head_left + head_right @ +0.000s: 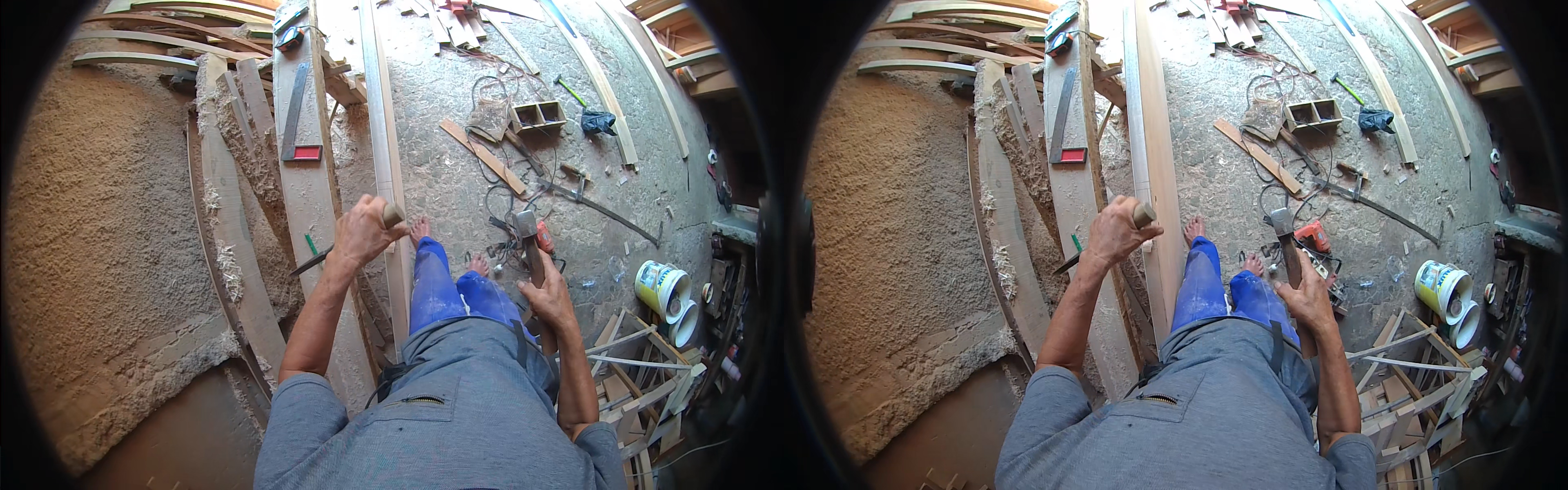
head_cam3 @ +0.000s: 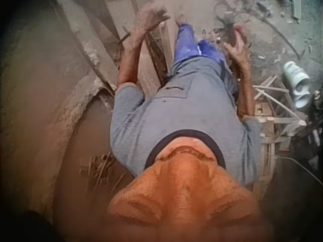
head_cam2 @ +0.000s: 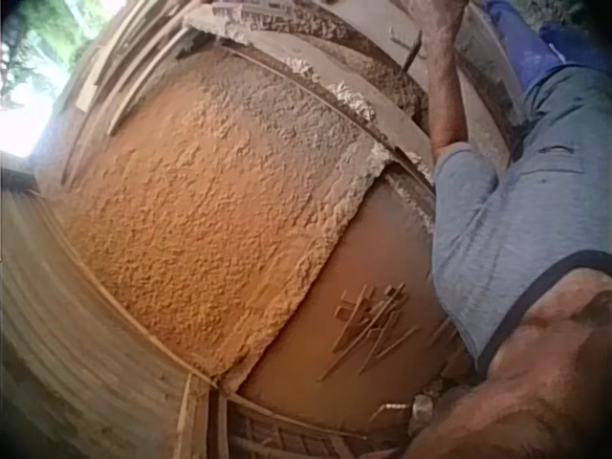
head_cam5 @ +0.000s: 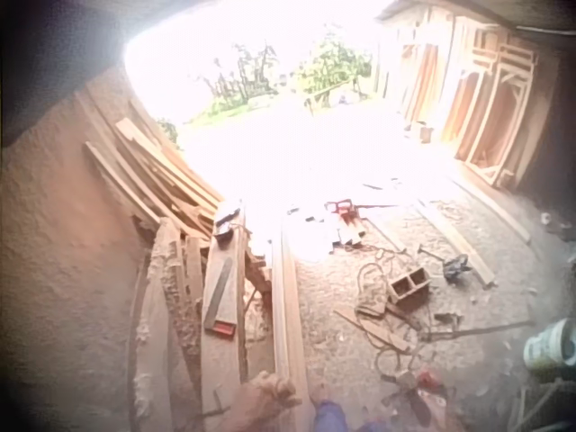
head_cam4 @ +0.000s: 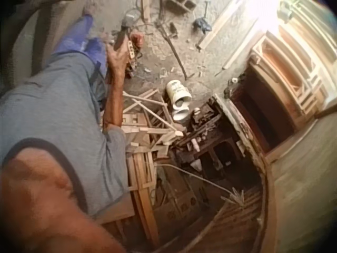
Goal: The person uses a chisel and mallet to carve a groove along a marked line on a long wooden plank. They repeatedly position the chisel and strike it with the mallet to remove wood shavings.
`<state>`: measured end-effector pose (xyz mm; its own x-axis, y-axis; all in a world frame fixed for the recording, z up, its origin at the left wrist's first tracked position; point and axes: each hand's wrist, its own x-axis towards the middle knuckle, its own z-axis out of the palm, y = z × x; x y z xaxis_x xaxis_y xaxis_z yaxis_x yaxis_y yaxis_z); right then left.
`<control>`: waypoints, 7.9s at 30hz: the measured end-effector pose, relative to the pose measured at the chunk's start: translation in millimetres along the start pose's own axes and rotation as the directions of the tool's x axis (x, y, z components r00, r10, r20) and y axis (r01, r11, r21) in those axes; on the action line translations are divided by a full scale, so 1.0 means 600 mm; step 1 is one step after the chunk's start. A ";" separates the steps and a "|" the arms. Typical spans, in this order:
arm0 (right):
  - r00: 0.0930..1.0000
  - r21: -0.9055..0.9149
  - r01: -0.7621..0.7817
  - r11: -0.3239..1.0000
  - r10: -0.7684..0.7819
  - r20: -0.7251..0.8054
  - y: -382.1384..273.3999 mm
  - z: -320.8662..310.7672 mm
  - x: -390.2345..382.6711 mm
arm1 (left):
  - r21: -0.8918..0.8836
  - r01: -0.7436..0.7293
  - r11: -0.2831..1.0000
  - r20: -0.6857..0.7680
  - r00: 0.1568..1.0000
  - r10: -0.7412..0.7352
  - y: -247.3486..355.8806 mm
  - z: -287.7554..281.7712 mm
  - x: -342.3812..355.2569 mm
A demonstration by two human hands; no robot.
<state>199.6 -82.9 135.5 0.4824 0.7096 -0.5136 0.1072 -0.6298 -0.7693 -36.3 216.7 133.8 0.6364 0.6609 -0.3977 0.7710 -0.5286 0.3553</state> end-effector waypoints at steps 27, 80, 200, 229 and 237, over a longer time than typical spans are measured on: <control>0.990 -0.137 0.068 0.988 -0.050 0.132 -0.017 0.057 -0.030 | -0.680 -0.368 0.634 -0.587 0.792 -0.169 -0.002 -0.027 -0.036; 0.320 -0.113 0.924 0.364 -0.902 -0.289 -0.451 -0.034 -0.196 | -0.429 -0.546 0.719 -0.822 0.566 -0.061 0.049 0.048 -0.112; 0.488 -0.160 0.819 0.551 -0.816 -0.310 -0.541 -0.060 -0.086 | -0.565 -0.525 0.637 -0.742 0.660 -0.114 0.054 -0.053 0.057; 0.799 -0.576 0.599 0.557 -0.466 0.381 -0.393 0.027 0.024 | -0.301 -0.696 0.652 -0.903 0.427 0.039 0.078 -0.006 0.060; 0.420 -0.365 0.834 0.413 -0.905 -0.065 -0.497 -0.042 -0.076 | -0.671 -0.459 0.583 -0.679 0.696 -0.234 0.042 -0.034 0.107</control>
<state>167.7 64.8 397.8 0.1623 0.8476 0.5053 0.7643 0.2159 -0.6076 23.2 256.7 134.7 0.2459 0.9452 0.2148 0.1404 -0.2540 0.9570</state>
